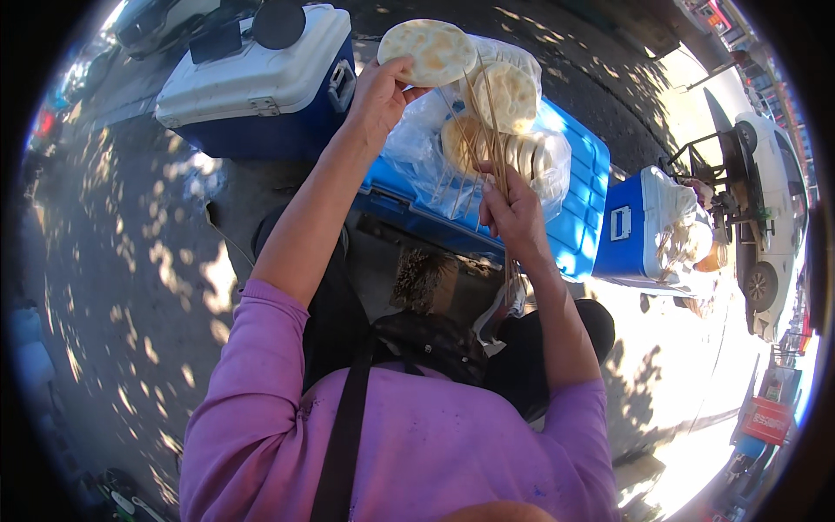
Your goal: The person sits on the ground and assembles round flatbreads onto wooden skewers, then places them into plastic bags. The person handles the flatbreads and skewers by hand, repeatedly picking up items and packaging them.
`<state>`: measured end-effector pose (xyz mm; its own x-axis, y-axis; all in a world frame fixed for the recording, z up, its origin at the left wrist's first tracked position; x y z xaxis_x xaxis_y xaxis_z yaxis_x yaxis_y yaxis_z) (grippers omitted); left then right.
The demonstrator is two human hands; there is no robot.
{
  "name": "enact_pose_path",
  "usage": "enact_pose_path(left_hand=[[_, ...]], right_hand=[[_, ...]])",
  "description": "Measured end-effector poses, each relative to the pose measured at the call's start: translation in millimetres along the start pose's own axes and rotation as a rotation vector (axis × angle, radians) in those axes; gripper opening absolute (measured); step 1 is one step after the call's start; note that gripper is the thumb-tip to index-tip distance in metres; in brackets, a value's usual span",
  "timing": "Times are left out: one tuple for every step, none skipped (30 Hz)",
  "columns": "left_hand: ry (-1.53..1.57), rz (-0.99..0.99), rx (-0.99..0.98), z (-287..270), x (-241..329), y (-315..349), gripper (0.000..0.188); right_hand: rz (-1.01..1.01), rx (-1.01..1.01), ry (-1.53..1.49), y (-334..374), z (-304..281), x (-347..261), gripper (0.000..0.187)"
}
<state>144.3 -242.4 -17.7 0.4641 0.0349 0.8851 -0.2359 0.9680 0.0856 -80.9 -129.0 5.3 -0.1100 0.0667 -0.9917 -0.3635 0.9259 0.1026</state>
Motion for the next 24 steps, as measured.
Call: enact_pose_path(left_hand=[[0.024, 0.009, 0.009, 1.5, 0.2, 0.0, 0.04], [0.046, 0.016, 0.017, 2.2, -0.1, 0.2, 0.041], [0.052, 0.025, 0.013, 3.0, 0.0, 0.6, 0.041], [0.058, 0.033, 0.009, 3.7, 0.1, 1.1, 0.041], [0.064, 0.042, 0.005, 5.6, 1.1, 2.6, 0.042], [0.057, 0.049, 0.001, 7.5, 1.8, 4.5, 0.042], [0.05, 0.056, -0.003, 9.4, 2.2, 6.7, 0.041], [0.043, 0.062, -0.009, 11.6, 2.4, 9.4, 0.041], [0.042, 0.062, -0.006, 13.5, 2.2, 12.1, 0.041], [0.041, 0.062, -0.004, 15.4, 1.9, 14.9, 0.042], [0.042, 0.063, -0.001, 17.0, 1.1, 17.3, 0.042], [0.012, 0.06, -0.002, 19.1, -0.4, 19.8, 0.043], [-0.018, 0.056, -0.003, 21.7, -2.1, 22.3, 0.044], [-0.047, 0.054, -0.003, 24.2, -3.7, 24.8, 0.044], [-0.047, 0.055, -0.004, 26.8, -5.6, 27.6, 0.045], [-0.048, 0.056, -0.005, 29.6, -7.7, 30.5, 0.045], [-0.049, 0.056, -0.005, 31.8, -10.1, 33.2, 0.046], [-0.045, 0.069, -0.023, 34.4, -12.1, 35.5, 0.046], [-0.041, 0.082, -0.04, 36.7, -14.0, 37.7, 0.047], [-0.036, 0.095, -0.059, 39.0, -14.7, 38.7, 0.047], [-0.009, 0.064, -0.098, 38.6, -14.3, 37.2, 0.045], [0.017, 0.034, -0.137, 35.7, -11.0, 34.1, 0.044], [0.044, 0.007, -0.173, 33.0, -8.3, 30.2, 0.042], [0.042, -0.015, -0.126, 28.4, -7.7, 25.8, 0.04]], right_hand=[[-0.002, 0.001, 0.037, 0.3, 0.8, -0.3, 0.027], [-0.007, 0.004, 0.046, 0.2, 1.3, -0.3, 0.027], [-0.011, 0.007, 0.056, 0.2, 1.5, -0.3, 0.027], [-0.016, 0.01, 0.065, 0.1, 1.6, -0.3, 0.026], [-0.018, 0.011, 0.065, -0.7, 1.4, 1.4, 0.026], [-0.021, 0.012, 0.065, -2.2, 0.9, 4.5, 0.026], [-0.024, 0.013, 0.064, -3.3, 0.5, 6.2, 0.026], [-0.028, 0.016, 0.061, -3.5, 0.6, 6.1, 0.026], [-0.032, 0.02, 0.057, -3.5, 1.1, 5.6, 0.026], [-0.036, 0.024, 0.053, -3.7, 1.7, 5.5, 0.027], [-0.053, 0.034, 0.042, -4.3, 2.1, 5.4, 0.027], [-0.071, 0.045, 0.03, -5.2, 2.6, 6.1, 0.027], [-0.088, 0.056, 0.018, -6.3, 2.4, 6.5, 0.027], [-0.087, 0.062, 0.029, -7.9, 1.9, 7.2, 0.027], [-0.086, 0.067, 0.04, -10.0, 1.4, 7.7, 0.027], [-0.085, 0.073, 0.05, -12.3, 0.8, 7.9, 0.027], [-0.1, 0.078, 0.043, -14.5, 0.6, 7.3, 0.027], [-0.114, 0.083, 0.035, -17.1, 0.9, 6.7, 0.027], [-0.129, 0.088, 0.028, -19.3, 0.8, 6.1, 0.027], [-0.135, 0.087, 0.033, -21.0, 0.0, 5.4, 0.027], [-0.142, 0.085, 0.038, -22.5, -1.0, 4.4, 0.027], [-0.149, 0.084, 0.042, -22.8, -1.8, 3.7, 0.026], [-0.133, 0.073, 0.055, -22.9, -2.4, 4.7, 0.026], [-0.116, 0.062, 0.068, -21.9, -4.0, 6.5, 0.026]])
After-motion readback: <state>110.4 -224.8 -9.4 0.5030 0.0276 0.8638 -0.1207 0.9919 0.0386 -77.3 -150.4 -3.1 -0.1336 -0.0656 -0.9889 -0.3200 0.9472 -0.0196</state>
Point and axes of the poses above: each hand's wrist, its own y-axis away from the middle knuckle, its own z-axis out of the palm, x = y × z, the point moved 5 cm from there along -y, towards the middle knuckle, and after that the axes turned 10 degrees about -y, right-handed, at the moved point
